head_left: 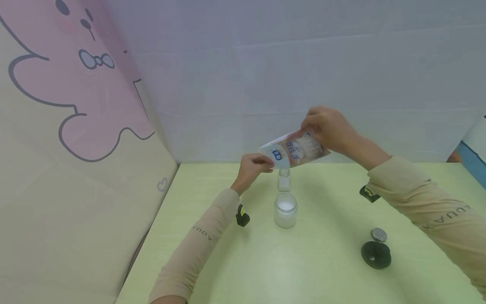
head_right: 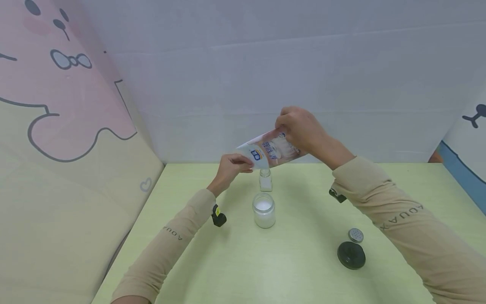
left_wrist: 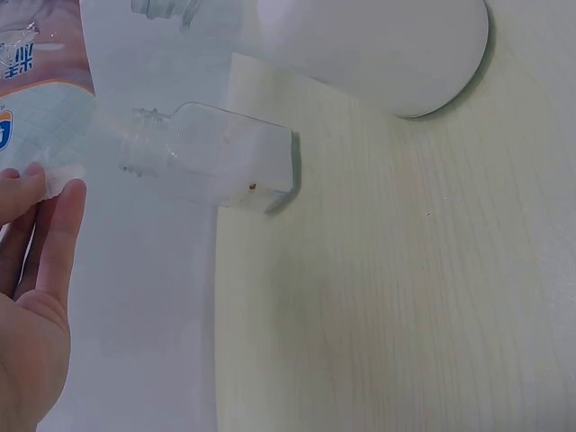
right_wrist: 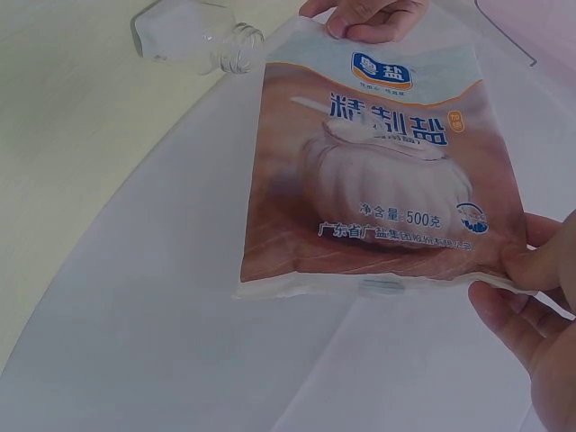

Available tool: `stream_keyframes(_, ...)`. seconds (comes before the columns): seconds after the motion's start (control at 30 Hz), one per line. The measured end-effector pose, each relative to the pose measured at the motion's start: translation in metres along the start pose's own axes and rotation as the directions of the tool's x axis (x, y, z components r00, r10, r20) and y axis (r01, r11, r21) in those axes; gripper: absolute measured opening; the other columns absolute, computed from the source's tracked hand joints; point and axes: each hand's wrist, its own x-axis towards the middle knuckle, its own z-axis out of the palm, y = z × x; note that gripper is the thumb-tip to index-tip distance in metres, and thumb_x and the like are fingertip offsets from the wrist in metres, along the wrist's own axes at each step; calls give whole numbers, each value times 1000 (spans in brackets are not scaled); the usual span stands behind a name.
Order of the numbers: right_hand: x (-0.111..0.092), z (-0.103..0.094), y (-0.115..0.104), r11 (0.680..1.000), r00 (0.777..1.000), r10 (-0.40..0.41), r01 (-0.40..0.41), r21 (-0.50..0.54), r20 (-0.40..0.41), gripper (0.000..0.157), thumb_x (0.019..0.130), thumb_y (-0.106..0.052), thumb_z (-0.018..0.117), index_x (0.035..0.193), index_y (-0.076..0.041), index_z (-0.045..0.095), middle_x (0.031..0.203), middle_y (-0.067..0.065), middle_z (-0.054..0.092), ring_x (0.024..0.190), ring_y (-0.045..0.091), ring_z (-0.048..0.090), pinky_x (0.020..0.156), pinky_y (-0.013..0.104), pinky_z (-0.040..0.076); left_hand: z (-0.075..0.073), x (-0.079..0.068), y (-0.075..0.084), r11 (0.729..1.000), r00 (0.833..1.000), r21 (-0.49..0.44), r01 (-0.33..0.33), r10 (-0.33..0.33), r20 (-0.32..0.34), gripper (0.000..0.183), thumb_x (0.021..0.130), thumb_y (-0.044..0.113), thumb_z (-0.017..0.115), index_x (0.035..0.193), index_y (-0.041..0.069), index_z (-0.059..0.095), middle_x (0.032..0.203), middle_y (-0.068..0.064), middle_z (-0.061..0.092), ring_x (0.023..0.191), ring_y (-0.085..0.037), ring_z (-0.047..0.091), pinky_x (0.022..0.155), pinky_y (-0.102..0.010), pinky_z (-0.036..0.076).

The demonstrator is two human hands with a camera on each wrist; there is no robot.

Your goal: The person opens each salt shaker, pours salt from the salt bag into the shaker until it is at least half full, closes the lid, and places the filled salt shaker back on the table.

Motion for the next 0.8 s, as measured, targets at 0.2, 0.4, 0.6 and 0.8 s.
stream_keyframes(0.2,-1,0,0,1000,1000,4,-4,1,2,13,80,12,64,82,1,71,82,13,60,77,26,52,64,39,49,1,-2,3,1000,1000,1,15,-15,-2,13,84,-8,64,95,-16,65,103,-21,66,91,-31,67,81,-40,56)
stream_keyframes(0.4,-1,0,-1,1000,1000,10,-10,-2,3,11,81,10,65,83,1,71,82,11,60,77,26,53,64,39,49,0,0,-4,1000,1000,3,17,-17,-2,14,84,-7,65,95,-15,65,103,-21,66,91,-30,67,80,-40,56)
stream_keyframes(0.6,0,1,0,1000,1000,-2,2,-6,-7,11,80,10,65,82,1,70,81,12,60,76,26,53,63,39,50,0,9,-23,1000,999,-17,22,-23,-38,12,83,-6,67,94,-12,67,103,-19,67,89,-27,67,78,-37,57)
stream_keyframes(0.8,1,1,0,1000,1000,20,-20,-9,8,11,82,9,64,83,0,71,83,13,61,78,27,52,65,40,50,0,12,-26,1000,998,4,10,-10,-55,10,83,-6,67,92,-9,68,100,-17,67,87,-26,68,75,-36,58)
